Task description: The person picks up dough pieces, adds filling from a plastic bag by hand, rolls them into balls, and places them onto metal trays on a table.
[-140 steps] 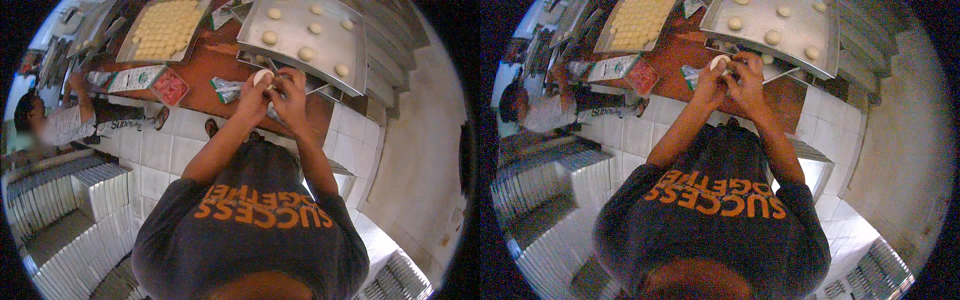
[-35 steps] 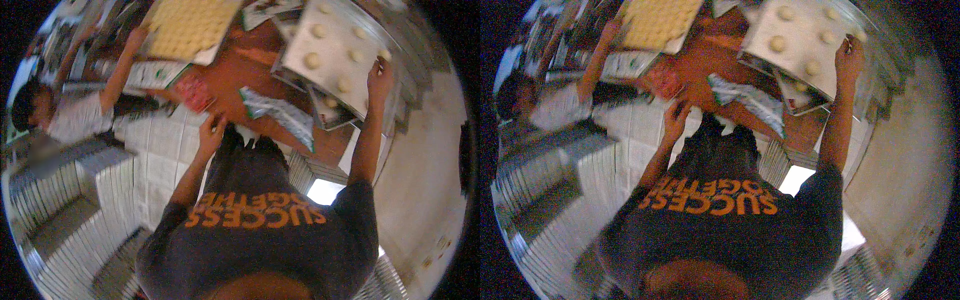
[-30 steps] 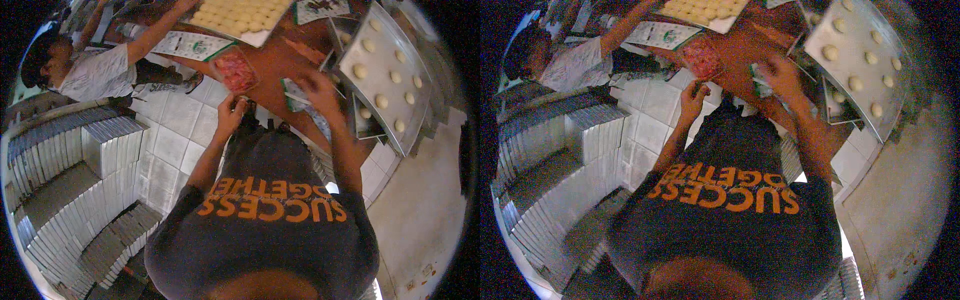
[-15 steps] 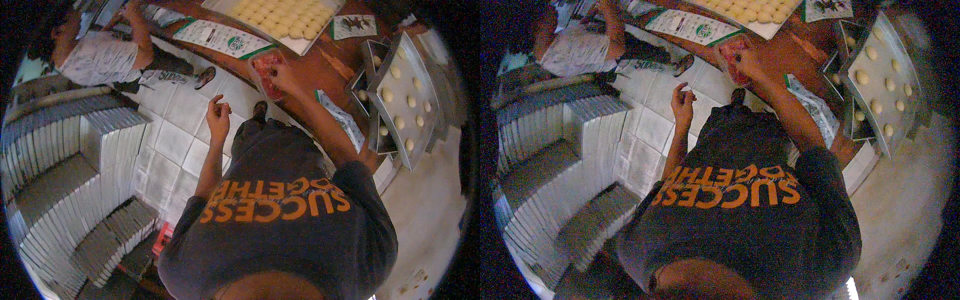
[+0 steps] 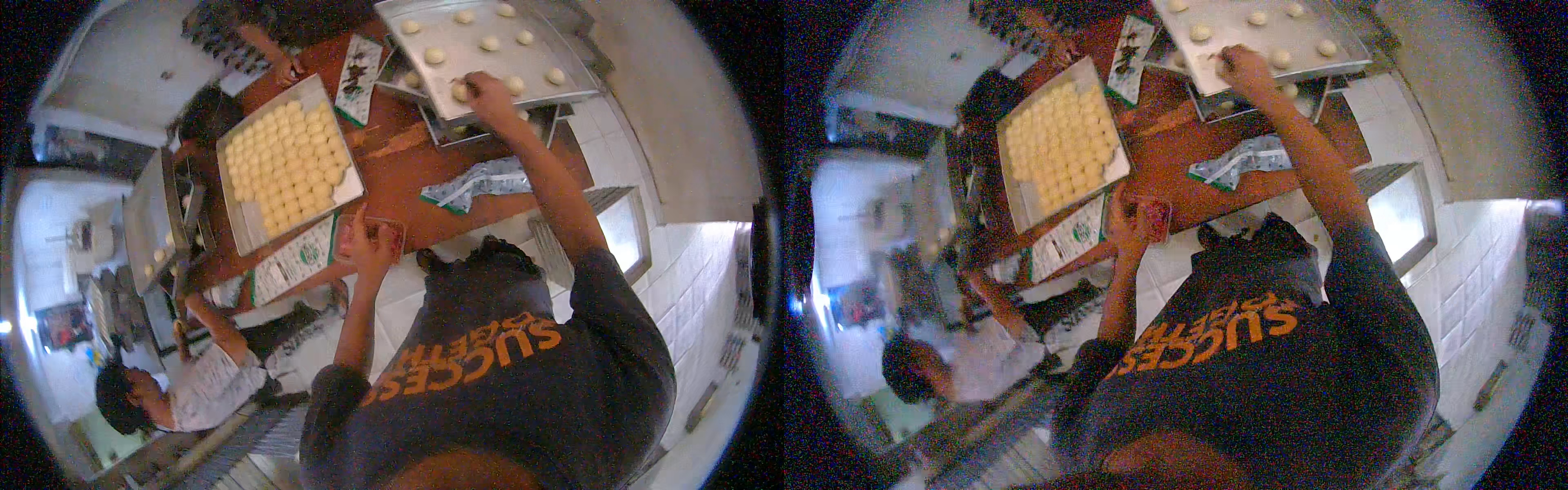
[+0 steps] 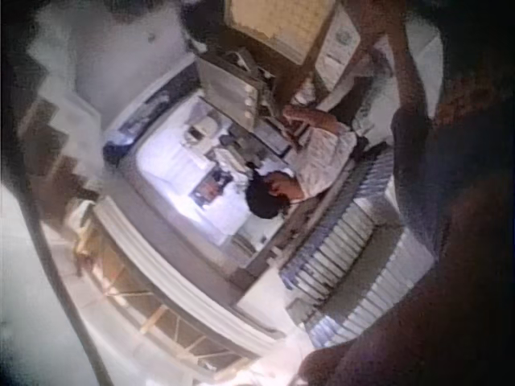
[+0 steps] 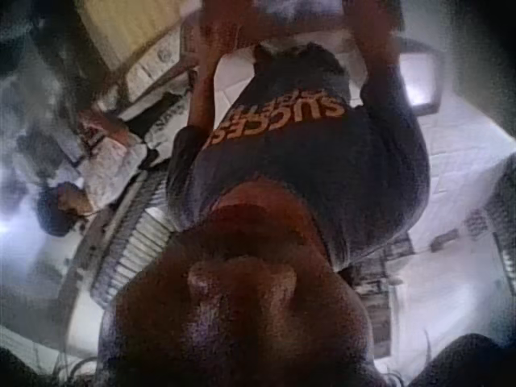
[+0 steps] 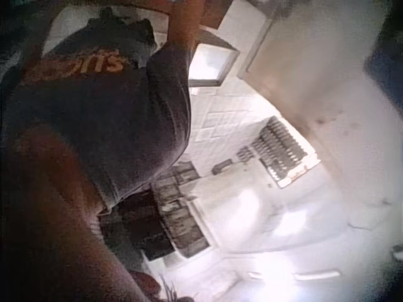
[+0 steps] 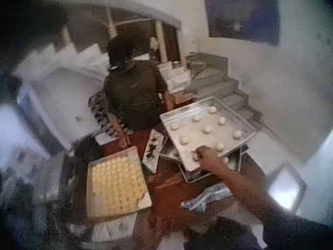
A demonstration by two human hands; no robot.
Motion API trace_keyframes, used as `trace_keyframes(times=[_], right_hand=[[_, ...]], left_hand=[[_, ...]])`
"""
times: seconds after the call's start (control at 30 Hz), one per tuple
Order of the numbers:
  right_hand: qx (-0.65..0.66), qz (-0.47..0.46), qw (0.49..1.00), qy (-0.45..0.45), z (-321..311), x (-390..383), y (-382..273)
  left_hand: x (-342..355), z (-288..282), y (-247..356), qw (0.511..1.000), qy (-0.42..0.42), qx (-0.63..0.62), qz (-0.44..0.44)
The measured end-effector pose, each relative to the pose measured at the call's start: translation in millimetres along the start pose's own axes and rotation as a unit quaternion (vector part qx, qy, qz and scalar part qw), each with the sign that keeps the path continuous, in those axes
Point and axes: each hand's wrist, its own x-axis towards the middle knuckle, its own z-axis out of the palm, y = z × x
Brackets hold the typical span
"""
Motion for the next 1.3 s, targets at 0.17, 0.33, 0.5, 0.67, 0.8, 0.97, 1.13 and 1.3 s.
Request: trace_keyframes(times=[0.17, 0.33, 0.5, 0.67, 0.8, 0.97, 1.13, 1.3], right_hand=[[0.034, -0.077, 0.992, -0.095, -14, -31, 19], [0.049, 0.055, 0.991, 0.113, -98, -132, 76], [0.001, 0.302, 0.947, 0.109, -165, -275, 223], [0.012, 0.599, 0.8, 0.005, -207, -426, 377], [0.04, 0.68, 0.732, -0.005, -144, -490, 456], [0.154, 0.696, 0.701, -0.012, -111, -448, 512], [0.141, 0.703, 0.697, 0.008, -122, -450, 515], [0.227, 0.659, 0.712, 0.09, -239, -469, 437]], left_hand=[[27, 41, 57, 0.994, 0.016, -0.111, -0.017], [0, 122, 113, 0.995, 0.022, 0.017, 0.098], [-41, 232, 127, 0.983, 0.005, 0.068, 0.169], [-72, 351, 179, 0.992, -0.125, 0.017, -0.026], [-59, 412, 265, 0.944, -0.281, 0.144, 0.101], [-65, 431, 266, 0.954, -0.251, 0.158, -0.053], [-30, 419, 207, 0.925, -0.318, 0.203, 0.051], [-57, 456, 272, 0.925, -0.332, 0.181, -0.047]])
